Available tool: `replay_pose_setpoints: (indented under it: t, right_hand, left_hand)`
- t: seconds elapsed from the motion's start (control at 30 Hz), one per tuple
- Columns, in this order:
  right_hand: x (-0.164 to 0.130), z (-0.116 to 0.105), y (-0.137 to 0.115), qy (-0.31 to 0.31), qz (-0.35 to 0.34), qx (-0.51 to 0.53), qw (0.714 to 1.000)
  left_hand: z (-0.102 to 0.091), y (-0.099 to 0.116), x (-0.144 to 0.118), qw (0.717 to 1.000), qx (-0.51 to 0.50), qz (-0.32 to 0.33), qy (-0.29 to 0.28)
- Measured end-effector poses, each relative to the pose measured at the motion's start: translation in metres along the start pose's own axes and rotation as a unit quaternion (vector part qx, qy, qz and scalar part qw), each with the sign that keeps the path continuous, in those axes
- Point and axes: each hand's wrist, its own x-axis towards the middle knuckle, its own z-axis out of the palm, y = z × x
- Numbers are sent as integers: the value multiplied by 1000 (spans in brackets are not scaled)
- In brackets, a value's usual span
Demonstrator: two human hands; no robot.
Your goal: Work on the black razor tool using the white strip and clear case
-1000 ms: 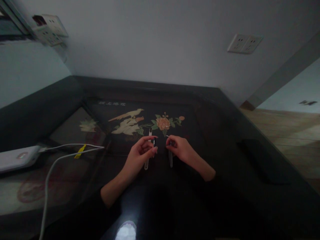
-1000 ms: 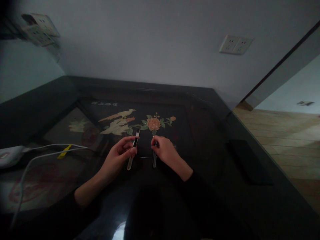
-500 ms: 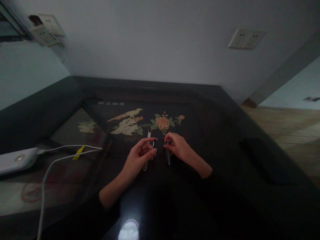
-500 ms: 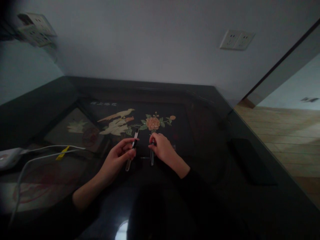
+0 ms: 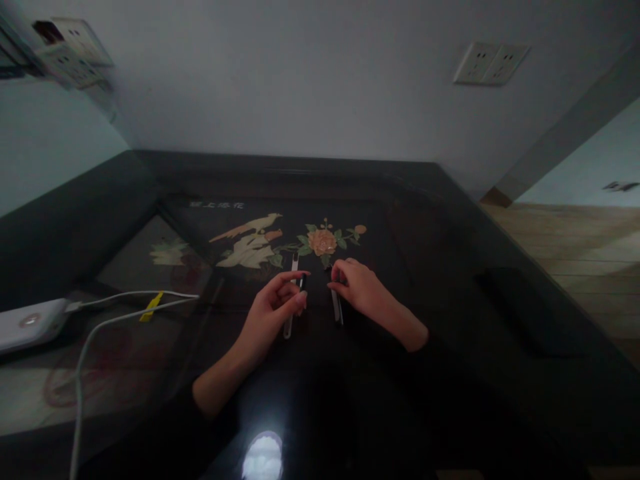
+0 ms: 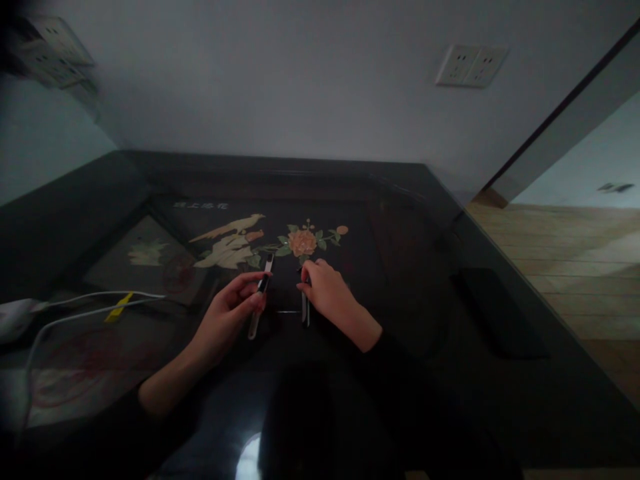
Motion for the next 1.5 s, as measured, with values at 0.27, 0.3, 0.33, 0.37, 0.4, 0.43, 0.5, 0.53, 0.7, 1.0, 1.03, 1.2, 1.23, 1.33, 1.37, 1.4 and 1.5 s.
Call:
replay_pose_setpoints:
  t: [0.27,0.3,0.33,0.37,0.4,0.43,0.5,0.53,0.7,1.0,1.03,1.2,1.23,1.33,1.37,1.4,1.5]
  right_hand:
    - [-8,-29,-2,25,41,7,999]
    - [-10,-30,-2,31,48,8,998]
    - [-12,-30,-3,34,51,8,998]
    - [-14,-29,-4,35,48,10,998]
    - [-16,-26,-7,32,46,10,998]
    - [-18,-23,-10,24,41,7,999]
    - [-21,-16,-20,7,34,-8,999]
    - [-23,-12,-26,-9,31,-16,999]
    - [-23,5,-49,-68,-16,-32,997]
    - [7,34,-75,-40,-31,-114,992]
    - [9,37,-77,-36,-27,-115,992]
    - [11,42,-80,-25,-27,-105,994]
    - [11,42,-79,-28,-28,-104,994]
    - [12,41,-78,-36,-28,-104,994]
    - [12,41,-77,-35,-27,-105,993]
    - [12,42,-77,-34,-26,-105,994]
    - [14,42,-74,-31,-19,-96,995]
  left_hand:
    - [-1,4,2,999,-35,27,11]
    - [-2,4,2,999,-41,29,11]
    - [-3,5,3,998,-47,32,11]
    - [-4,5,4,998,-52,36,13]
    - [-5,5,5,997,-58,42,14]
    - [-6,6,6,997,-65,47,16]
    - [-9,7,9,995,-81,58,20]
    - [-11,7,10,994,-89,62,23]
    - [-17,8,16,990,-123,54,43]
    - [-16,8,16,987,-154,37,1]
    - [-16,7,16,987,-156,36,2]
    - [-14,5,16,989,-147,27,5]
    - [-14,5,16,990,-142,26,4]
    - [-13,5,14,992,-127,23,2]
    - [-13,5,14,992,-124,23,1]
    - [-13,5,13,992,-122,24,0]
    - [-12,6,12,993,-118,29,-1]
